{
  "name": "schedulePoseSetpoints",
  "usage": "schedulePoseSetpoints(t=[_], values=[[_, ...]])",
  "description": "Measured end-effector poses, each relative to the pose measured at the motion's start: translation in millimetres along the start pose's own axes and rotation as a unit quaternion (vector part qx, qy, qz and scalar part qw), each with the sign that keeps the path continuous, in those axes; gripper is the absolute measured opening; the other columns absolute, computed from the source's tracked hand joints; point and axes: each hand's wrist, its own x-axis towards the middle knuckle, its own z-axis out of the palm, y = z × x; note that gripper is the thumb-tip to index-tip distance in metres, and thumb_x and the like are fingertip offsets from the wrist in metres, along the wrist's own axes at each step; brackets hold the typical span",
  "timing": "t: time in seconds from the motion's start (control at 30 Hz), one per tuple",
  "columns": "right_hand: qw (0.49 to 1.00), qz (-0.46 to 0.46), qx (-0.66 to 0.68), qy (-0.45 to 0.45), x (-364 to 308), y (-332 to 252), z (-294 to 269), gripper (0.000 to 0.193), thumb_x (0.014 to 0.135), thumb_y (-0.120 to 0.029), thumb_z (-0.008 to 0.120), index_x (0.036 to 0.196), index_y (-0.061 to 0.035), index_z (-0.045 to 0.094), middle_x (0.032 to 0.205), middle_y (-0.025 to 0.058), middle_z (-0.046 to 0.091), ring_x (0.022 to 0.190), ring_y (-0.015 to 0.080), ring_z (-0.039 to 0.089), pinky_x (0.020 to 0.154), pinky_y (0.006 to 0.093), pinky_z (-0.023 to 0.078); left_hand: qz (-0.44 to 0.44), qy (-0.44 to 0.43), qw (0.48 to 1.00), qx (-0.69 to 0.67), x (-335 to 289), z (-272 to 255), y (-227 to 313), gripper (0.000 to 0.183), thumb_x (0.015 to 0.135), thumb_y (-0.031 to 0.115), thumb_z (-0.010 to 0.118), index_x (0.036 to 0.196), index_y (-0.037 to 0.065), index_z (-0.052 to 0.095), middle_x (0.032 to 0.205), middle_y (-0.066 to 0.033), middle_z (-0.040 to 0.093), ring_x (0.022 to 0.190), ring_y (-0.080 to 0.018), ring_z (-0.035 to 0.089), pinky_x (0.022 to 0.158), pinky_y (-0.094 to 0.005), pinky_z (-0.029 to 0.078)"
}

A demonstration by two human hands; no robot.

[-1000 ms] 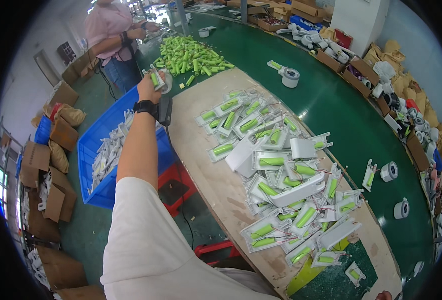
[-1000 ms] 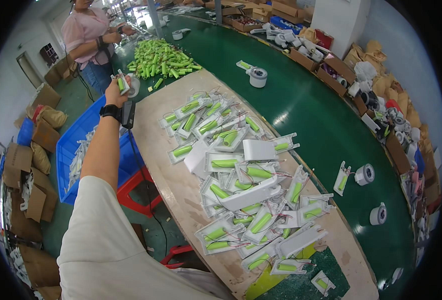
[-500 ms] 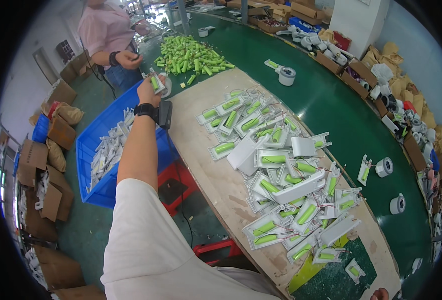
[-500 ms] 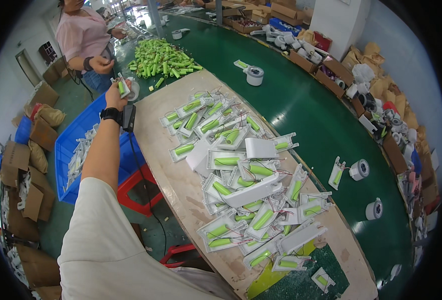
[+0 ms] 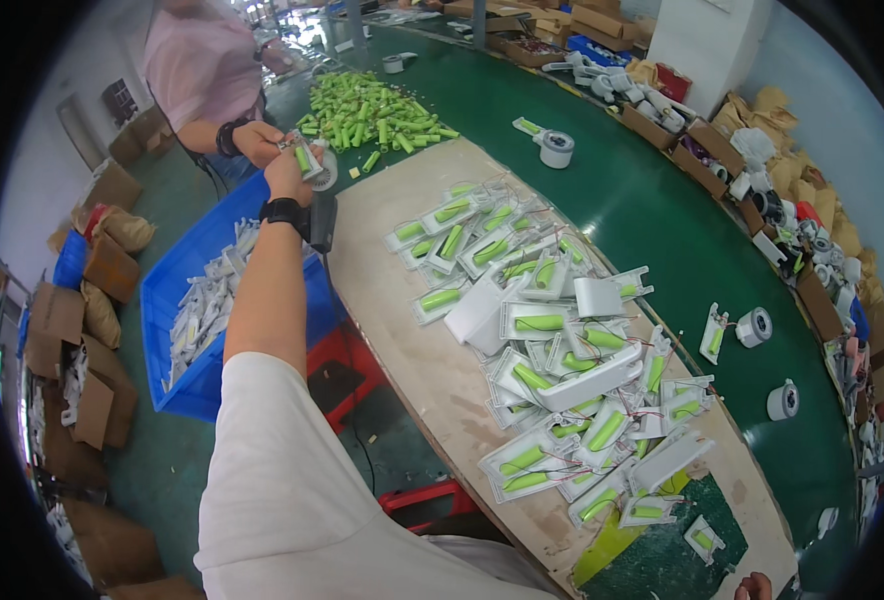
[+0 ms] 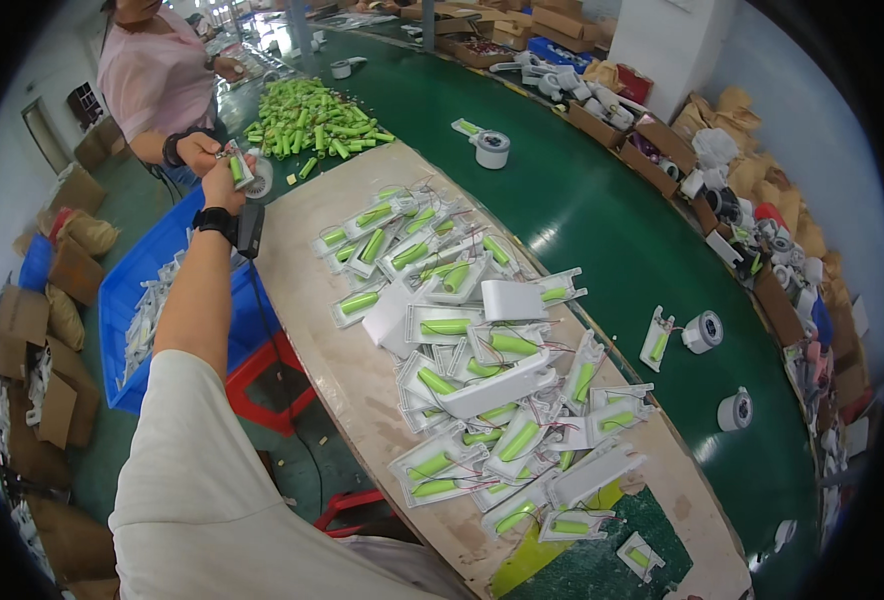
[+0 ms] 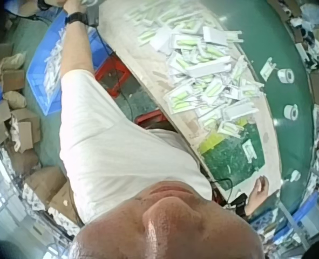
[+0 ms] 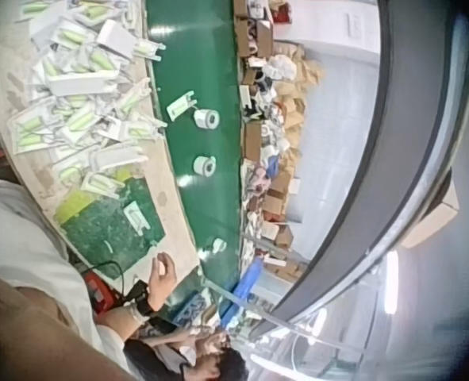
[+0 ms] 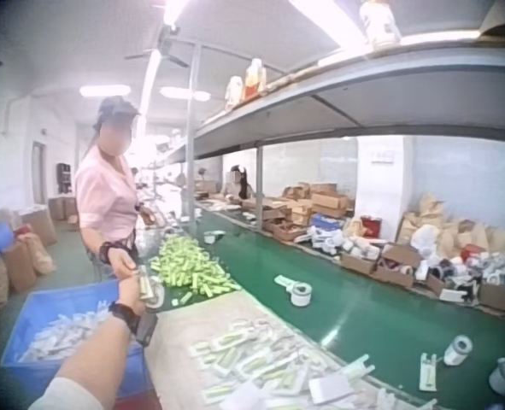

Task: Assemble small electronic components by connecting battery packs and circuit boards into plastic housings.

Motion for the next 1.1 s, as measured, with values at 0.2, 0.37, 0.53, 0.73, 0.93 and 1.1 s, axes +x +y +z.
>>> schedulePoseSetpoints(t=[0.2,0.37,0.53,0.73,0.93,1.1], values=[[1.0,-0.007,-0.02,0.002,-6.2,2.2,-1.4,0.028,0.084,-0.013,0.054,0.106,0.0046,0.053,0.097,0.0155,0.059,0.09,0.0208,0.057,0.08,0.0298,0.044,0.018,-0.005,1.0,-0.003,41.1,-8.7,17.7,0.023,0.088,0.015,0.04,0.104,0.0,0.048,0.094,-0.0173,0.058,0.082,-0.0283,0.061,0.067,-0.0342,0.053],[0.999,0.024,-0.028,0.0,-14.6,0.5,-4.0,0.028,0.084,-0.013,0.055,0.105,0.0043,0.053,0.096,0.0154,0.06,0.089,0.021,0.058,0.079,0.0303,0.044,-0.003,-0.015,1.0,-0.021,35.6,3.7,39.8,0.03,0.088,0.021,0.042,0.109,-0.001,0.044,0.101,-0.0176,0.054,0.087,-0.029,0.058,0.074,-0.0343,0.05],[0.999,0.035,-0.001,0.016,-19.0,6.6,-1.3,0.028,0.083,-0.013,0.056,0.106,0.0034,0.054,0.096,0.0158,0.06,0.089,0.0212,0.058,0.078,0.0303,0.045,0.015,0.007,0.999,0.033,20.1,3.2,42.7,0.055,0.088,0.034,0.045,0.129,0.002,0.026,0.106,-0.0138,0.053,0.091,-0.0265,0.056,0.074,-0.034,0.047],[0.999,0.037,-0.017,0.003,-18.1,11.2,2.6,0.027,0.083,-0.012,0.056,0.106,0.0012,0.054,0.098,0.0154,0.06,0.092,0.0218,0.058,0.079,0.0308,0.044,0.008,0.038,0.966,0.255,-7.9,11.3,27.4,0.059,0.087,0.023,0.048,0.134,0.019,0.014,0.093,-0.0109,0.055,0.067,-0.0197,0.057,0.053,-0.0312,0.045],[1.0,0.029,0.001,0.01,-28.9,25.4,2.2,0.027,0.082,-0.012,0.056,0.106,-0.0001,0.054,0.097,0.0143,0.06,0.093,0.0227,0.058,0.079,0.0308,0.043,0.052,-0.031,0.95,0.306,-25.8,51.9,63.7,0.065,0.084,0.018,0.049,0.135,0.016,0.008,0.089,-0.0101,0.054,0.065,-0.0177,0.056,0.05,-0.0281,0.044],[0.998,0.046,0.038,-0.001,-42.5,35.4,5.1,0.027,0.083,-0.012,0.057,0.107,-0.0003,0.054,0.099,0.0141,0.06,0.094,0.0224,0.057,0.078,0.0308,0.043,0.079,-0.098,0.956,0.265,-49.0,74.1,61.0,0.063,0.084,0.016,0.05,0.133,0.011,0.011,0.084,-0.011,0.052,0.063,-0.0171,0.054,0.047,-0.027,0.043]])
